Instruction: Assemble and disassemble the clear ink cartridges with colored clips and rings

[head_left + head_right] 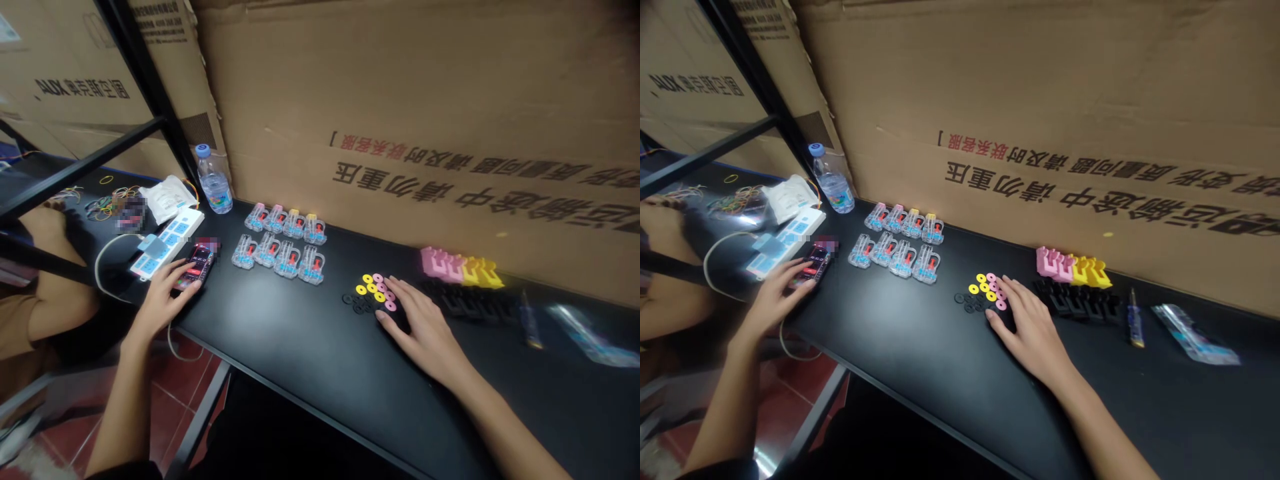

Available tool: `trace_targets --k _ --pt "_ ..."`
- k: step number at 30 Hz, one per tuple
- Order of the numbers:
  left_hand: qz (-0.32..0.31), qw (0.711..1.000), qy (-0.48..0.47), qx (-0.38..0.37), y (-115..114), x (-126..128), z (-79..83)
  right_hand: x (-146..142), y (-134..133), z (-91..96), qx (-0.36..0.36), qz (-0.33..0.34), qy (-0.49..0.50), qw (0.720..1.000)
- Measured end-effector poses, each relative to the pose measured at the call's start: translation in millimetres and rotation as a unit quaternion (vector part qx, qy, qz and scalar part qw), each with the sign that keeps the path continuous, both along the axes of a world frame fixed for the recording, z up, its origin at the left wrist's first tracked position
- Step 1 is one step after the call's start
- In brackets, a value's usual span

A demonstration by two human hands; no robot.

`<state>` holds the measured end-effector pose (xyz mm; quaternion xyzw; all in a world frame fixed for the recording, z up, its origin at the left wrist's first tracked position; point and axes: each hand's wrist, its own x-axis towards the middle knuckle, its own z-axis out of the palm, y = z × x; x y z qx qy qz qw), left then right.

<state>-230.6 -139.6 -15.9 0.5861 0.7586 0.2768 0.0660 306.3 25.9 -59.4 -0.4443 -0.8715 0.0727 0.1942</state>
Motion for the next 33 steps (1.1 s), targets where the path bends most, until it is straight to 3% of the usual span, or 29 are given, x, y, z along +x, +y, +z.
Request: trace_targets --k 4,8,10,14,17,20,23,27,33 --pt "0.015 1.0 0.009 0.004 1.2 4.1 6.7 0.0 0.4 -0.7 -0.002 -0.001 0.0 1.0" --pt "-0.006 0.995 0.07 0.077 15.9 45.1 35.7 -0.4 1.0 -1.1 -0.002 0.002 0.004 1.0" --pt "-0.073 0.991 0.052 0.1 32.0 81.7 51.1 -0.8 1.2 -0.9 -0.002 0.002 0.006 1.0" --pt "-0.279 0.956 0.048 0.074 82.5 160.9 66.8 -1.8 1.3 0.0 -0.012 -0.001 0.004 1.0" --pt "-0.376 0.921 0.094 0.046 128.6 207.9 63.4 -2.3 1.7 0.2 -0.013 -0.001 0.002 1.0" --pt "-0.409 0.898 0.154 0.054 164.9 238.7 50.3 -2.1 2.9 -1.1 -0.006 -0.002 0.005 1.0" --pt "-0.392 0.901 0.165 0.083 177.9 252.2 33.4 -1.2 4.5 -3.2 -0.003 -0.003 0.007 1.0" --pt "-0.407 0.893 0.168 0.091 171.4 249.8 18.3 -0.7 5.2 -3.2 -0.008 -0.002 0.007 1.0" --pt "-0.386 0.905 0.162 0.07 172.3 235.0 21.7 -0.3 3.6 3.7 -0.012 0.004 0.023 1.0"
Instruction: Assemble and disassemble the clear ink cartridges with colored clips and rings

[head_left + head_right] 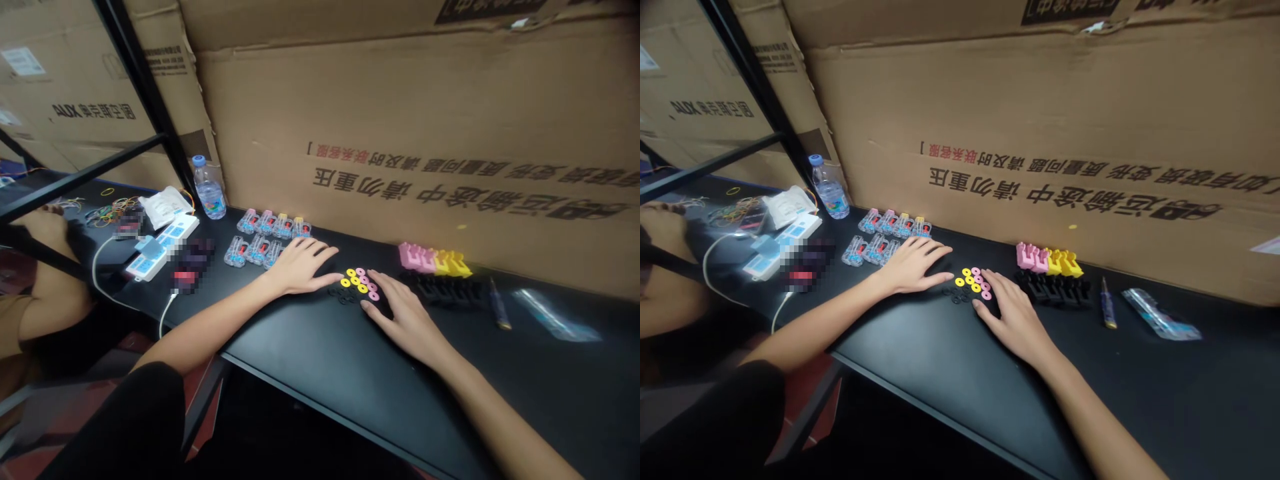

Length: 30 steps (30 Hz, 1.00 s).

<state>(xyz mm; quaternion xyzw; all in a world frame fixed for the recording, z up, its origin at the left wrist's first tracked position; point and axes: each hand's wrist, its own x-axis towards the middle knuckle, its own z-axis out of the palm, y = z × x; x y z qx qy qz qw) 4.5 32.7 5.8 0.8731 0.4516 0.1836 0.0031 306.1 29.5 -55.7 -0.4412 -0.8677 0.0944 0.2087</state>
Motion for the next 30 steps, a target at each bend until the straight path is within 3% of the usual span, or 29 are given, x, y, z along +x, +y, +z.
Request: trace_targets --k 8,18,30 --pt "-0.02 0.999 0.013 -0.048 3.8 -16.5 -0.7 4.0 0.3 6.3 -0.029 0.001 0.073 0.997" --pt "-0.045 0.996 0.03 -0.064 5.9 -19.4 -1.7 5.8 -3.5 18.3 -0.072 -0.003 0.146 0.987" --pt "-0.068 0.997 0.013 -0.043 10.4 -26.9 6.1 -7.4 -1.4 22.0 -0.04 -0.021 0.18 0.983"
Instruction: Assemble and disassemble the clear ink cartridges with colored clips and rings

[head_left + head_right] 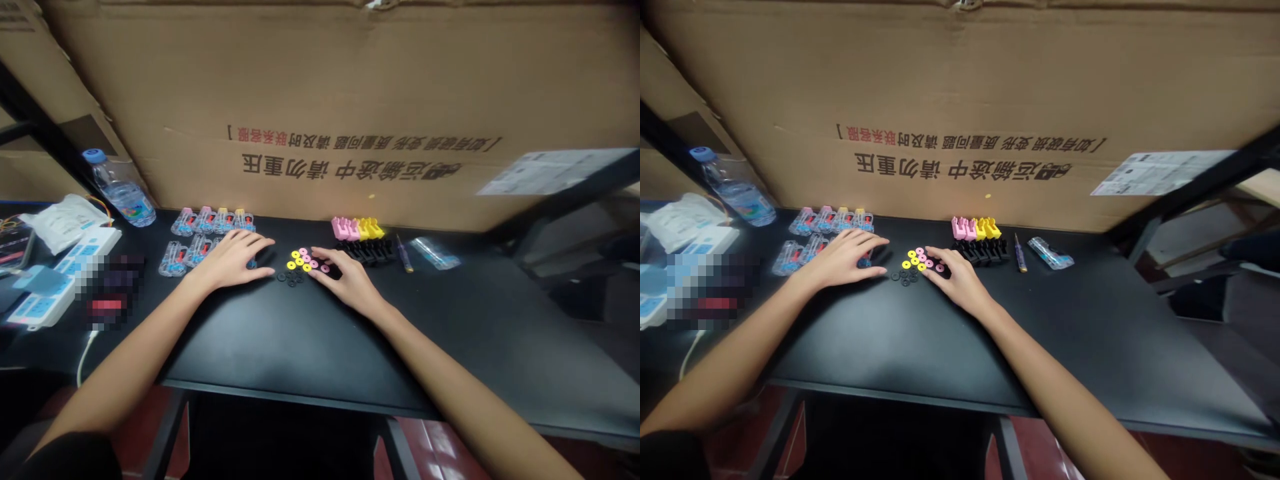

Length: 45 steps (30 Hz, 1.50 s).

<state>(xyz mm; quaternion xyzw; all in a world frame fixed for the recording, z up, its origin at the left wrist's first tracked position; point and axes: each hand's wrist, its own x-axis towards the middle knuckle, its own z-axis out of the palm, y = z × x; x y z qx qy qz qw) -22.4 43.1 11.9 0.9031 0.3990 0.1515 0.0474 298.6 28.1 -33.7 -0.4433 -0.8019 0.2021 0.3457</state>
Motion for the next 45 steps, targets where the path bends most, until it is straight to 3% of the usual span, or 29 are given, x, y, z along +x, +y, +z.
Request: trace_targets --k 6,11,22,31,35,40,45 --pt "-0.115 0.993 0.013 0.012 -9.7 16.4 2.7 11.1 -8.7 14.2 0.047 -0.049 -0.001 0.998" --pt "-0.161 0.987 0.007 0.012 -22.1 32.3 -5.3 16.0 -9.5 15.4 0.036 0.013 -0.035 0.999" --pt "-0.168 0.985 0.032 0.008 -30.7 40.9 -10.5 4.3 -19.0 13.8 0.079 0.115 -0.028 0.99" --pt "-0.149 0.988 0.002 0.026 -26.7 37.4 -7.1 -1.4 -20.7 9.9 0.053 0.102 -0.108 0.988" --pt "-0.12 0.992 0.02 0.019 -26.1 36.8 -9.3 2.5 -19.3 8.5 0.051 0.099 -0.075 0.991" --pt "-0.103 0.994 0.03 0.002 -26.5 36.8 -13.1 6.9 -15.5 7.7 0.067 0.048 -0.054 0.995" --pt "-0.107 0.994 0.015 -0.012 -27.9 38.1 -11.8 5.7 -14.4 5.5 0.055 0.063 -0.073 0.994"
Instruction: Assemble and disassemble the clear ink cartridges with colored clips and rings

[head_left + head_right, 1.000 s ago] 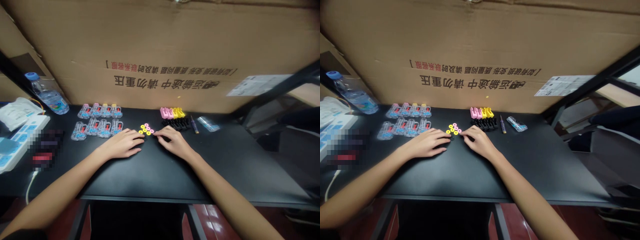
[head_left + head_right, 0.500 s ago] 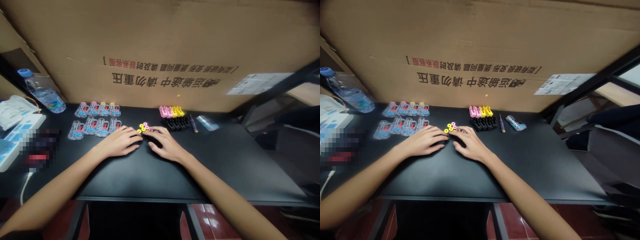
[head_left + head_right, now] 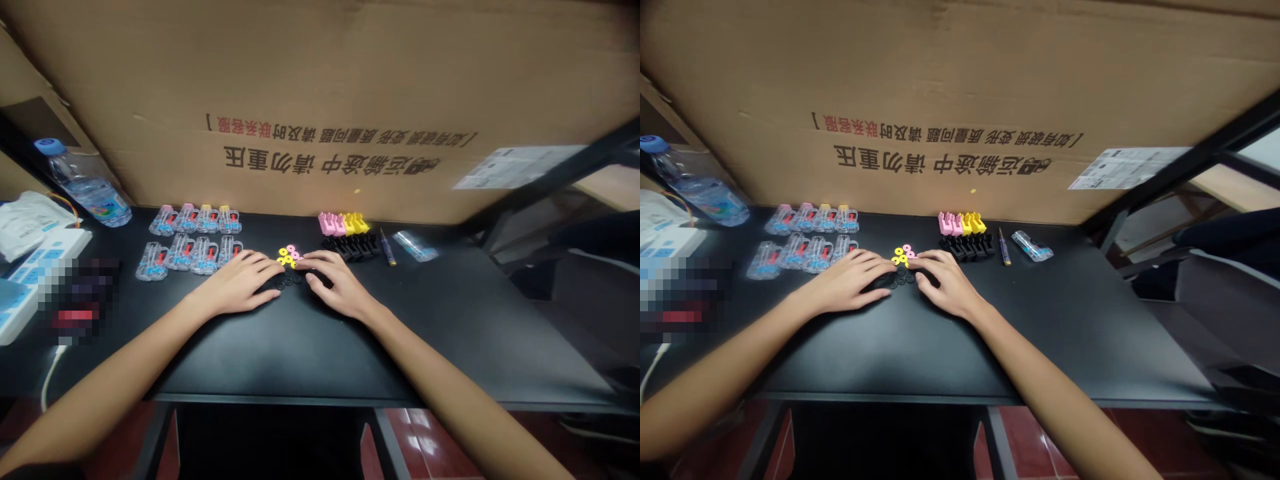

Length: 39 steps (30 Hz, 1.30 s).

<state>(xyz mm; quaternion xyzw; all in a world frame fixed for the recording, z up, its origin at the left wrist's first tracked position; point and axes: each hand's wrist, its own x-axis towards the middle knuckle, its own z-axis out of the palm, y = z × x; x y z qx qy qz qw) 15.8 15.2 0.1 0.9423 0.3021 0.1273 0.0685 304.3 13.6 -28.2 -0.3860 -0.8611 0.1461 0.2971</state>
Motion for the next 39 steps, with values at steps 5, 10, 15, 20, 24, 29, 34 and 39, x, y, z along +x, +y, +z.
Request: trace_targets --k 5,10,15,20,24,29,34,39 --pt "-0.008 1.0 -0.008 -0.008 -0.9 2.6 0.2 -1.6 0.1 1.5 0.005 -0.002 -0.001 1.0" --pt "0.003 1.0 -0.002 -0.016 -1.0 8.8 0.2 1.2 0.1 3.2 0.018 -0.037 0.029 0.999" --pt "-0.013 1.0 -0.008 -0.024 -4.2 16.8 -0.6 0.0 -0.8 1.8 0.022 -0.009 0.02 1.0" --pt "-0.032 0.999 -0.013 -0.026 -5.0 17.0 1.1 -2.1 -1.1 1.2 0.018 0.013 0.0 1.0" --pt "-0.063 0.998 -0.023 -0.019 -5.0 12.9 4.7 -0.1 -1.1 4.2 0.019 0.008 0.002 1.0" --pt "-0.078 0.997 -0.023 -0.018 -4.6 10.1 4.0 5.8 0.2 7.4 0.016 0.001 0.009 1.0" --pt "-0.068 0.997 -0.01 -0.02 -3.3 9.3 2.1 10.1 2.1 5.4 0.029 -0.014 0.026 0.999" --pt "-0.07 0.997 -0.021 -0.001 -1.9 7.2 5.4 3.3 -0.6 4.0 0.03 0.004 0.005 1.0"
